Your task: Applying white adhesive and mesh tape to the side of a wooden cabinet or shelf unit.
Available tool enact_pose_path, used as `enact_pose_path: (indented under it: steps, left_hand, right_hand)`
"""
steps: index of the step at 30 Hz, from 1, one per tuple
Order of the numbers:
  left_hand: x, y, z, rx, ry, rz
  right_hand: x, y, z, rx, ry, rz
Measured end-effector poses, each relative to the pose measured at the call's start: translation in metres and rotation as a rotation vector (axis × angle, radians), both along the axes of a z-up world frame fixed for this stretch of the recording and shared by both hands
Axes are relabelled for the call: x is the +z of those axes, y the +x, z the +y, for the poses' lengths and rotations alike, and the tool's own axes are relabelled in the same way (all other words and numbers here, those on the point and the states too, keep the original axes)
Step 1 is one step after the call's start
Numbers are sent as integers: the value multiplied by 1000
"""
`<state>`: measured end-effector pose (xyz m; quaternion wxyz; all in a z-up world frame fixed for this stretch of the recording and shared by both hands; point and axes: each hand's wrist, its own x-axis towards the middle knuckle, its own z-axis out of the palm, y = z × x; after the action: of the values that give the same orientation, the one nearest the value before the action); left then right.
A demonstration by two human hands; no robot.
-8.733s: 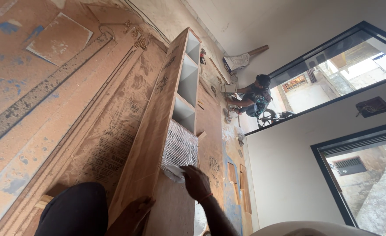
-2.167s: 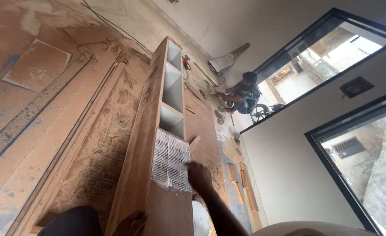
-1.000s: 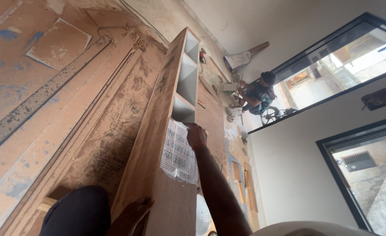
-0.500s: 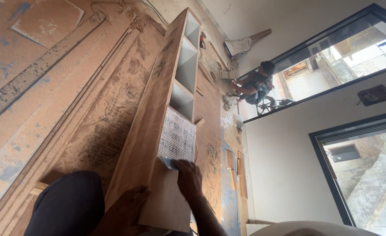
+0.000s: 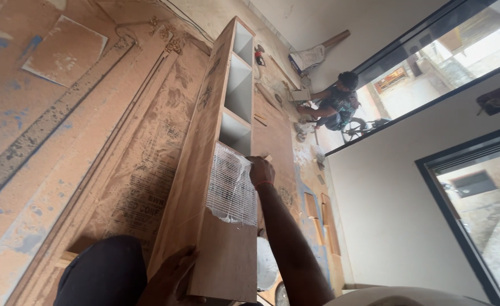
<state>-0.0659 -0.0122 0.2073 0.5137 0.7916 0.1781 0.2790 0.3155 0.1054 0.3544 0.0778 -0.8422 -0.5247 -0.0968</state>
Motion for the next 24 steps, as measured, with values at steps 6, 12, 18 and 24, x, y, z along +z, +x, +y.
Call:
enact_pose_path:
  steps: [6, 12, 18, 24]
  left_hand:
    - [27, -11, 4, -25, -76, 45]
    - [29, -13, 4, -34, -75, 22]
    - [20, -9, 6, -65, -82, 80]
    - [-6, 4, 1, -29, -57, 119]
  right_hand:
    - [-14, -4, -23, 124, 110, -55]
    - [10, -83, -116, 57, -101, 34]
    - [16, -111, -176, 113, -135, 13]
    - [17, -50, -102, -15, -139, -10]
